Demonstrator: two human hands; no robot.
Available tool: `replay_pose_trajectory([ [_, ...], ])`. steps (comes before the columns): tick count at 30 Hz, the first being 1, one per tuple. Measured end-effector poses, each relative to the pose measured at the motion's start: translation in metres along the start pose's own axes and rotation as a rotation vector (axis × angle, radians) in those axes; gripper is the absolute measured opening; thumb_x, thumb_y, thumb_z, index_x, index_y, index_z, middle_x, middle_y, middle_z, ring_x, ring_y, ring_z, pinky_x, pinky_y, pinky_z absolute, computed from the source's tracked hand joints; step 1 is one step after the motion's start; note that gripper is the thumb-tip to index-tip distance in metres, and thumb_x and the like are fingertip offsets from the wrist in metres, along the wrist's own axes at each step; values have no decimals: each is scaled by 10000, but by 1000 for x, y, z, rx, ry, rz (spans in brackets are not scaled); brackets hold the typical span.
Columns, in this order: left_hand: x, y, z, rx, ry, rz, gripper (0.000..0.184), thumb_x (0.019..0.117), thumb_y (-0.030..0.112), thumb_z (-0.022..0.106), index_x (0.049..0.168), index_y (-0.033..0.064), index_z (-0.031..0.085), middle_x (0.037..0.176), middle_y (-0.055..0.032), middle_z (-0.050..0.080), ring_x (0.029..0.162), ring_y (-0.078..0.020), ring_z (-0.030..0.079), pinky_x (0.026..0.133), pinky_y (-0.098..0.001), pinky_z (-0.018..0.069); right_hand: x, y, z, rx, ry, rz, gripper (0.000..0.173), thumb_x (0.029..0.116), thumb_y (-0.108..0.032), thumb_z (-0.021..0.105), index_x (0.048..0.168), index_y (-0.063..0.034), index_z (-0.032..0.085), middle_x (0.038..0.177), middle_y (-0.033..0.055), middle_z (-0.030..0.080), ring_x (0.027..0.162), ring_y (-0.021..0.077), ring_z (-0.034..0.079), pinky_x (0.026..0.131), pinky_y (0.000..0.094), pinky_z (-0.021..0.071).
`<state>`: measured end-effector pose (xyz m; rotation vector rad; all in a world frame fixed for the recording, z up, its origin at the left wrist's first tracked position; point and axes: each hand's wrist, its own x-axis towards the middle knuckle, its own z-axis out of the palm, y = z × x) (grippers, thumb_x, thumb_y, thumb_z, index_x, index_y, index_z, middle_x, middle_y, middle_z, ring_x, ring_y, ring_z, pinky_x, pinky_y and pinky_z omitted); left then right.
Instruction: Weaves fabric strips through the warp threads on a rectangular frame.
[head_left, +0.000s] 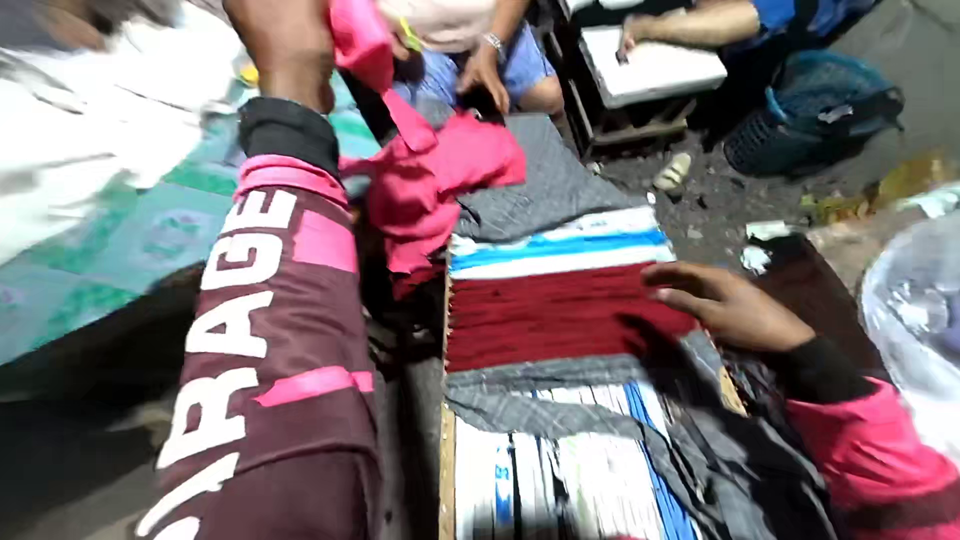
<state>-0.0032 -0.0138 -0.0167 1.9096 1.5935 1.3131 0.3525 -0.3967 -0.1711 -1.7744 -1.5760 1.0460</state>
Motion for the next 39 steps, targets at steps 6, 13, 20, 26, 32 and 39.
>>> replay_pose_trajectory([
  [6, -179, -72, 61, 234, -522, -110, 605, 960, 258, 629, 1473, -15, 460, 1422, -297, 526, 1270, -412, 563, 1045, -592, 474, -191, 60, 4, 11, 239, 284, 310, 1012, -175, 625, 1318, -133, 655, 1194, 31, 725, 1053, 132, 710, 956, 397, 596],
  [13, -444, -11, 37, -72, -813, -236, 272, 1057, 166, 567, 1297, 52, 626, 982, -127, 726, 708, -210, 701, 655, -434, 626, -225, 84, 69, -235, 285, 141, 474, 922, -429, 723, 1285, -125, 695, 1357, 120, 632, 1288, 282, 582, 1066, 526, 497],
  [20, -539, 14, -5, -59, -921, -465, 303, 1016, 183, 628, 1290, 55, 653, 880, -75, 723, 694, -167, 692, 666, -382, 614, -230, 84, 97, -409, 67, 263, 368, 895, -193, 697, 1251, -101, 690, 1109, 201, 719, 1015, 443, 691, 817, 705, 529],
  [26, -570, 16, -13, -717, -697, -1125, 481, 1139, 335, 293, 1245, -54, 555, 1036, -188, 726, 787, -280, 739, 681, -427, 634, -313, 8, 66, -5, 20, -123, 329, 900, -315, 628, 1162, -138, 718, 954, 14, 739, 837, 104, 701, 723, 381, 606],
  [32, -566, 6, -14, -421, -445, -942, 278, 1073, 277, 572, 1121, 4, 571, 655, -69, 548, 443, -166, 545, 447, -348, 566, -337, -25, 102, 533, -541, -288, 255, 965, -194, 610, 1133, -42, 727, 994, 73, 749, 896, 121, 710, 806, 348, 601],
  [39, -551, -4, -35, -290, -598, -905, 299, 1079, 256, 561, 1219, -6, 587, 823, -137, 693, 592, -217, 690, 546, -363, 619, -313, 26, 148, -263, -108, 77, 577, 967, -434, 630, 1485, -203, 522, 1389, 92, 588, 1225, 276, 606, 971, 481, 551],
])
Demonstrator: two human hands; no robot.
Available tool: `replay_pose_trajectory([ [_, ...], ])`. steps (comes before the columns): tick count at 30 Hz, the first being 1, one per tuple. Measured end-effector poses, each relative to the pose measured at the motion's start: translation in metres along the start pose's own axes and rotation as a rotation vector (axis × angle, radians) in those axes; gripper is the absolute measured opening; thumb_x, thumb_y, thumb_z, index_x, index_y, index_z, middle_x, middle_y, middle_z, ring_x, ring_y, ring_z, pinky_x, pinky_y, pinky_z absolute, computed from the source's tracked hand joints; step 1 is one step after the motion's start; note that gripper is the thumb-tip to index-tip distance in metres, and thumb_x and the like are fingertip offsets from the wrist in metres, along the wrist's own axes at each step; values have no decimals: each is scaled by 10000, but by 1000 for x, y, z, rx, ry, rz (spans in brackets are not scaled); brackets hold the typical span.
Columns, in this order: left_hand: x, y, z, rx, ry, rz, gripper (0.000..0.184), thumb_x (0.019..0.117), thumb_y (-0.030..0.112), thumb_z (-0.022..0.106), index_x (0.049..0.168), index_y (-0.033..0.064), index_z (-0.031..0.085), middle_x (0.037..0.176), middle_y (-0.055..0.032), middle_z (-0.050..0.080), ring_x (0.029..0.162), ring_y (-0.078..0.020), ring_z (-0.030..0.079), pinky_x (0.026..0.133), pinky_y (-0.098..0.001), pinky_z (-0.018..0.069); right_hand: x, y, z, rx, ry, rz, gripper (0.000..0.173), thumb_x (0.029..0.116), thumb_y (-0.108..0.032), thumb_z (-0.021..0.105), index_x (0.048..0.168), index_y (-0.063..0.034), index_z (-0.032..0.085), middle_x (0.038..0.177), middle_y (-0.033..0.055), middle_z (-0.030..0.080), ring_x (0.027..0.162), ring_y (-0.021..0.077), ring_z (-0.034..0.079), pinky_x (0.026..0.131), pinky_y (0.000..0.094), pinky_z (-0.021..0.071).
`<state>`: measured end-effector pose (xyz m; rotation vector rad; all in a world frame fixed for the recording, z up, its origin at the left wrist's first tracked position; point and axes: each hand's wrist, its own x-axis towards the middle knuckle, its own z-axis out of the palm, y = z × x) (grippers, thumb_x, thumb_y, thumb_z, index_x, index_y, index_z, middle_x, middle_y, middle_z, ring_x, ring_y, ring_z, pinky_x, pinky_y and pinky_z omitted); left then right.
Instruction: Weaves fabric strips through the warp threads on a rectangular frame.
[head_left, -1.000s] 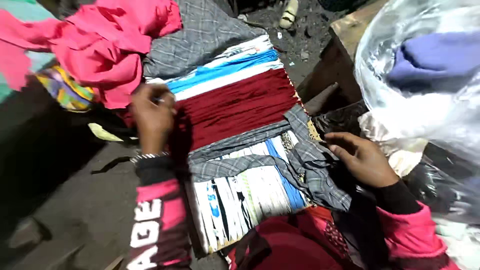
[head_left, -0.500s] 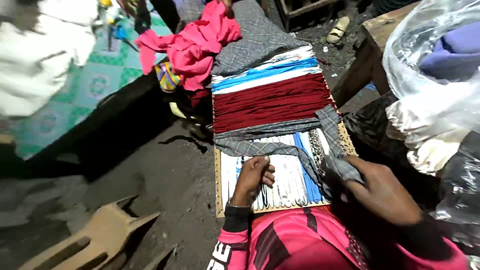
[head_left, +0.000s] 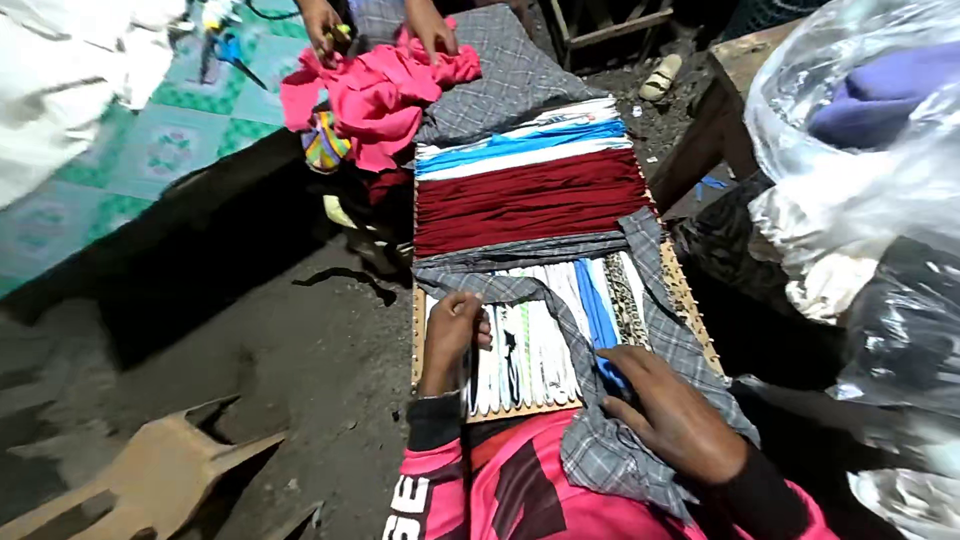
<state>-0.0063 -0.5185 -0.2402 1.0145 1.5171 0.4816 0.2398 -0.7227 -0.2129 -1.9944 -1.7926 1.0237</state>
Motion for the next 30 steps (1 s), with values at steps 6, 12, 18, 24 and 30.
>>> replay_pose_trajectory([
  [6, -18, -13, 28, -5, -499, -112, 509, 1128, 385, 371, 1200, -45, 633, 983, -168, 742, 785, -277, 755, 688, -440, 653, -4, -15, 12, 288, -454, -42, 559, 1044, -519, 509, 1456, -142, 544, 1061, 111, 723, 922, 262, 712, 876, 533, 577],
  [12, -24, -9, 82, 20, -514, -154, 472, 1063, 375, 573, 1358, 13, 505, 1026, -181, 710, 699, -284, 735, 590, -423, 645, 1, -29, 8, 444, -560, -468, 342, 1040, -316, 604, 1310, -118, 674, 1150, 68, 729, 1034, 172, 697, 955, 425, 563],
  [18, -53, -10, 106, -352, -496, 78, 244, 1001, 45, 576, 1232, -26, 603, 893, -62, 705, 753, -106, 673, 702, -296, 589, 45, -43, -77, 258, -101, -578, 298, 1044, -295, 579, 1262, -127, 695, 1101, 11, 741, 989, 92, 710, 913, 343, 604],
  [24, -95, -19, 87, 221, -496, 260, 228, 968, 186, 667, 1122, 27, 721, 1048, -49, 728, 994, -85, 670, 938, -316, 549, 132, -57, -50, 461, -300, -808, 369, 1092, -324, 473, 1189, -102, 751, 1229, 20, 731, 1213, 115, 649, 1082, 365, 519],
  [30, -85, -5, 51, 105, -819, 283, 292, 1071, 160, 444, 975, 21, 682, 870, -27, 723, 788, -98, 686, 771, -319, 591, 175, -25, -13, 95, -495, -603, 671, 1078, -572, 295, 902, -75, 710, 782, 94, 657, 783, 241, 652, 736, 512, 504],
])
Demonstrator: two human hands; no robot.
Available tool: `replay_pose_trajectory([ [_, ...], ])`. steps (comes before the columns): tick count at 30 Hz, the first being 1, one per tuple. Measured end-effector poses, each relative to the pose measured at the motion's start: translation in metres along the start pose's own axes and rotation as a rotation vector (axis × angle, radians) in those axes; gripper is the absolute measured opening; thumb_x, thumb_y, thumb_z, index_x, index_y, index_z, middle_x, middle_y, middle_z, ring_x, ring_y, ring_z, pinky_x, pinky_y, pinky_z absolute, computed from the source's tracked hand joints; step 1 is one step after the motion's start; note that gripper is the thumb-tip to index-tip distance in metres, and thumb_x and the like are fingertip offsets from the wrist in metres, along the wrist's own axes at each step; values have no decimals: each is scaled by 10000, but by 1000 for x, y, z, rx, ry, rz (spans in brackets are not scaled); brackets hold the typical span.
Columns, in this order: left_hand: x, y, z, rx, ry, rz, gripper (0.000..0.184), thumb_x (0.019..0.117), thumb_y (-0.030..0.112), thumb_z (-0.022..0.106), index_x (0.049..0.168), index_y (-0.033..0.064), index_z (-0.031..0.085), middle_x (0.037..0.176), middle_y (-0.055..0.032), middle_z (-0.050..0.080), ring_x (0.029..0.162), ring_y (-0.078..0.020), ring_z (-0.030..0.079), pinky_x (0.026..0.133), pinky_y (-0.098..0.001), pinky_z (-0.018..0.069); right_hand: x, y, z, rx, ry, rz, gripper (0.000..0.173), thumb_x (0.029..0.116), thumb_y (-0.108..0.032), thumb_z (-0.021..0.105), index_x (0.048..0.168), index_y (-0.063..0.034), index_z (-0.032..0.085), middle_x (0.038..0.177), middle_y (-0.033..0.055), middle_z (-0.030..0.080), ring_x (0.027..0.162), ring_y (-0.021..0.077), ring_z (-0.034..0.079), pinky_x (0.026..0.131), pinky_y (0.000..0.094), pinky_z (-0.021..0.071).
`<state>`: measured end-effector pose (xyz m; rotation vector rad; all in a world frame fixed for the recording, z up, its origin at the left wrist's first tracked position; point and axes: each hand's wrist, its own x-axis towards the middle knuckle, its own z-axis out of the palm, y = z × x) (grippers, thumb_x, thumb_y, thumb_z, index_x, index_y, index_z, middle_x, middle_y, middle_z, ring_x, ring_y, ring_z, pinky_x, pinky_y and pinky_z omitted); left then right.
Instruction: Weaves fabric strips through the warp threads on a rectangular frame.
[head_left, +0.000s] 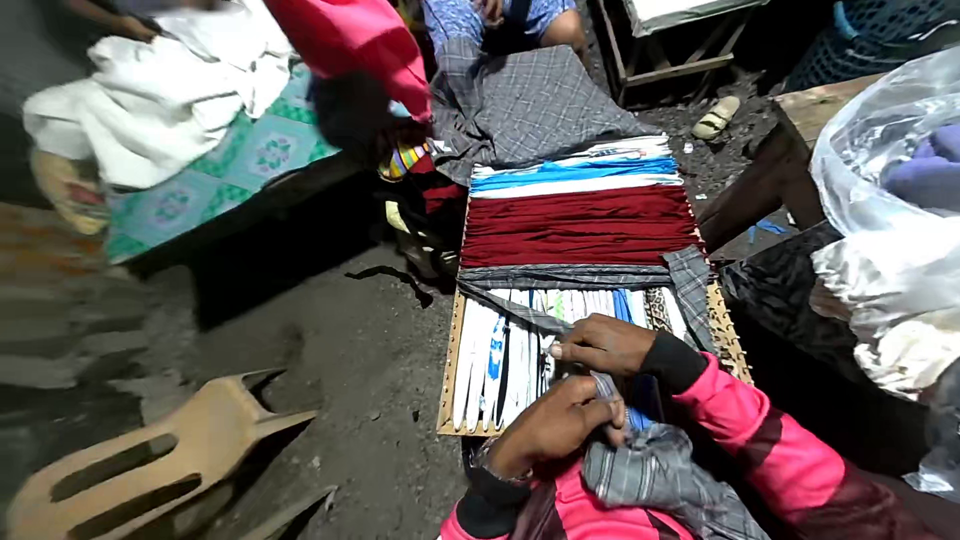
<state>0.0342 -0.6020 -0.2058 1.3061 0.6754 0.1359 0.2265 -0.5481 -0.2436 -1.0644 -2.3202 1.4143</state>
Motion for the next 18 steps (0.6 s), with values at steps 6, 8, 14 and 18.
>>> replay_pose_trajectory([
  [6, -33, 11, -65, 250, 222, -89, 263, 1050, 238, 536, 1076, 35, 701, 830, -38, 719, 700, -109, 665, 667, -317, 574, -37, 33, 18, 385, 247, 27, 446, 1003, -509, 592, 952, -95, 751, 909, -9, 707, 827, 36, 643, 776, 280, 547],
  [8, -27, 9, -95, 363, 448, -209, 282, 1063, 225, 533, 1186, 22, 686, 1016, -98, 733, 827, -172, 711, 779, -388, 612, -42, 31, 29, 471, 298, 49, 375, 968, -449, 672, 959, -81, 740, 888, -13, 693, 793, 31, 626, 739, 264, 537],
  [14, 12, -26, -178, 666, 869, -367, 358, 1038, 274, 585, 1346, 104, 648, 1159, -157, 718, 1021, -281, 713, 962, -523, 559, -50, 22, 51, 554, 433, 86, 282, 985, -375, 659, 962, -104, 734, 809, -18, 690, 716, 55, 632, 679, 288, 545],
  [18, 23, -17, -186, 751, 812, -514, 323, 1034, 324, 578, 1181, 81, 732, 1186, -165, 716, 1154, -328, 669, 1033, -584, 495, -54, 6, 45, 520, 450, 32, 277, 992, -375, 652, 963, -112, 730, 782, -19, 687, 679, 60, 635, 640, 283, 550],
])
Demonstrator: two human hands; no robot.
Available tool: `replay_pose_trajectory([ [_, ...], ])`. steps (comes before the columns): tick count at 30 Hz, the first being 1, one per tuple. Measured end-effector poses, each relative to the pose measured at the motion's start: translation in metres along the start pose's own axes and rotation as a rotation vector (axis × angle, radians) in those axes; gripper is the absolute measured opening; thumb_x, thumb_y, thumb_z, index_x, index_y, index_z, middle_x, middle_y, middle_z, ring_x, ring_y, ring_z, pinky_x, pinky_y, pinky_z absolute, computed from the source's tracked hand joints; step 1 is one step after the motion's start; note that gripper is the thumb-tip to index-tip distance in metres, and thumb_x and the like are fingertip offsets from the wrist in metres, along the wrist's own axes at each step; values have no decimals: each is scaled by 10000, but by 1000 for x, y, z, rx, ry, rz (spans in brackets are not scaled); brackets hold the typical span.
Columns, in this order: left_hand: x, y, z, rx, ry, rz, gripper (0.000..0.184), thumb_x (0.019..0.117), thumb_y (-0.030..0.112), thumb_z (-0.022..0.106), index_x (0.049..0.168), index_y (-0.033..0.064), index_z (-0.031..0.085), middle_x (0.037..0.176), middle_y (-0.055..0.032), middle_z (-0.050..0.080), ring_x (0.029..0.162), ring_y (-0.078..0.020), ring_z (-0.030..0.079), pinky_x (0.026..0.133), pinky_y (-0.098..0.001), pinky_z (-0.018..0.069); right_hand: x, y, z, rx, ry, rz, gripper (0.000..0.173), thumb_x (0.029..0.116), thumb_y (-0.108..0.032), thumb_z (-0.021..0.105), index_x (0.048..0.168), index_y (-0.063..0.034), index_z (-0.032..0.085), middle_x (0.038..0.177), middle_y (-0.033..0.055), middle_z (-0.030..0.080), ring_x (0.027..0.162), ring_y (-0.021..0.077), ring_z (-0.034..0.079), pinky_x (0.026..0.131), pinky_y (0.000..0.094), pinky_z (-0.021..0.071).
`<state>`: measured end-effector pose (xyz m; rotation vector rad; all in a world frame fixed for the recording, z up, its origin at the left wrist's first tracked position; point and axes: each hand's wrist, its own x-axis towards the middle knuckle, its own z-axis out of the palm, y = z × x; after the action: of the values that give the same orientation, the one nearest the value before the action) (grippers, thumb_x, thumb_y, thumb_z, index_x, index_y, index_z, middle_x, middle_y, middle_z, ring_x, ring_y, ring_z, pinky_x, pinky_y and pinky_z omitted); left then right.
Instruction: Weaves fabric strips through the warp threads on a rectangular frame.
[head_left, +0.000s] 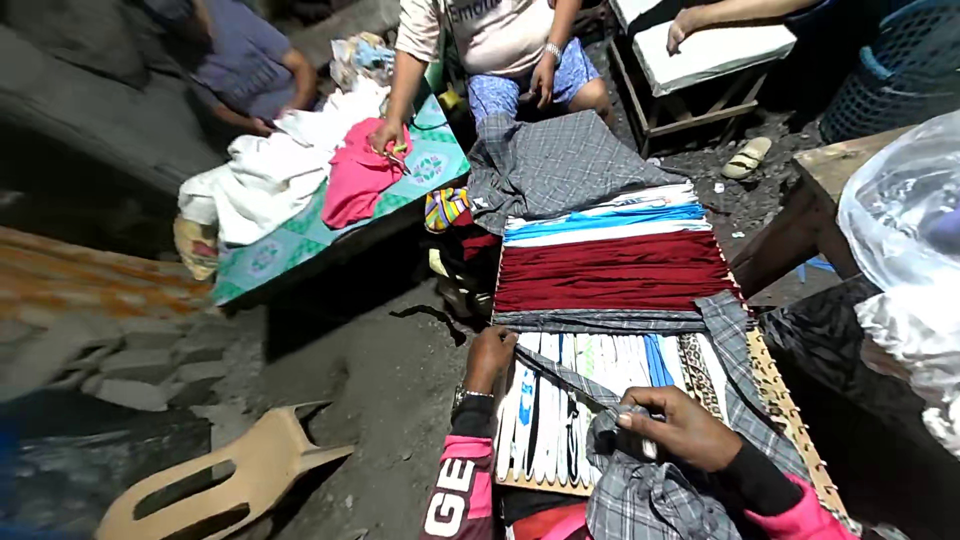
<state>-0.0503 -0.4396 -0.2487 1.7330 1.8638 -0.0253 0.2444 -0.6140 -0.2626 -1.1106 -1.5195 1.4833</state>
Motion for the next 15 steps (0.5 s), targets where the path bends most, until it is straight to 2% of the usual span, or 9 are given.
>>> replay_pose_trajectory([
  [2, -15, 11, -6, -54, 48, 36, 386, 1035, 332, 588, 1310, 71, 666, 1183, -194, 708, 1110, -350, 683, 1010, -593, 512, 2, -11, -3, 4, 24, -45, 269, 997, -353, 650, 982, -96, 730, 806, -15, 691, 692, 59, 635, 655, 281, 554],
  [3, -25, 18, -5, -124, 85, 119, 427, 1038, 331, 593, 1378, 73, 621, 1125, -197, 714, 1010, -339, 703, 938, -573, 551, 2, -17, -5, 11, 43, -60, 260, 998, -328, 650, 1002, -79, 727, 829, -3, 698, 709, 66, 645, 674, 290, 567],
  [5, -47, 34, 9, -363, 46, 324, 401, 1053, 306, 556, 1369, 64, 609, 976, -115, 723, 776, -210, 698, 717, -420, 603, 5, -26, -11, 52, 78, -70, 248, 1001, -275, 652, 1053, -39, 706, 879, 33, 705, 734, 87, 663, 697, 310, 588],
  [7, -72, 57, 31, -633, -219, 448, 377, 1069, 274, 489, 1311, 5, 597, 1023, -104, 737, 856, -202, 728, 769, -389, 627, 8, -31, -18, 133, 111, -56, 256, 994, -230, 663, 1147, -23, 668, 886, 51, 678, 718, 100, 640, 677, 305, 578],
  [9, -97, 76, 53, -712, -475, 485, 403, 1035, 287, 537, 1309, -4, 587, 1089, -86, 726, 937, -197, 722, 836, -393, 623, 10, -30, -28, 262, 142, -5, 338, 970, -184, 684, 1272, -46, 621, 810, 25, 626, 658, 93, 593, 633, 286, 546],
  [11, -113, 88, 68, -734, -540, 443, 373, 945, 210, 684, 1263, 28, 613, 986, -44, 709, 854, -151, 688, 766, -334, 600, 7, -21, -41, 397, 141, 18, 440, 938, -137, 716, 1348, -53, 578, 784, 25, 645, 643, 91, 611, 638, 284, 563],
  [13, -118, 90, 71, -841, -553, 389, 347, 907, 72, 705, 1239, 22, 618, 949, -82, 692, 783, -170, 658, 679, -317, 575, -3, -9, -52, 482, 118, 18, 503, 914, -125, 733, 1381, -65, 557, 776, 19, 652, 626, 75, 594, 618, 261, 539],
  [14, -120, 90, 68, -917, -559, 365, 345, 906, 21, 684, 1244, 13, 614, 986, -114, 694, 767, -186, 660, 655, -322, 573, -9, -5, -54, 504, 112, 19, 521, 905, -118, 738, 1389, -65, 550, 788, 17, 646, 624, 70, 583, 605, 248, 526],
  [15, -121, 91, 64, -989, -568, 353, 331, 922, -13, 655, 1247, -3, 595, 1066, -164, 693, 774, -233, 700, 670, -375, 627, -15, -2, -56, 517, 115, 21, 527, 897, -105, 739, 1387, -64, 550, 801, 16, 643, 621, 66, 580, 588, 236, 522],
])
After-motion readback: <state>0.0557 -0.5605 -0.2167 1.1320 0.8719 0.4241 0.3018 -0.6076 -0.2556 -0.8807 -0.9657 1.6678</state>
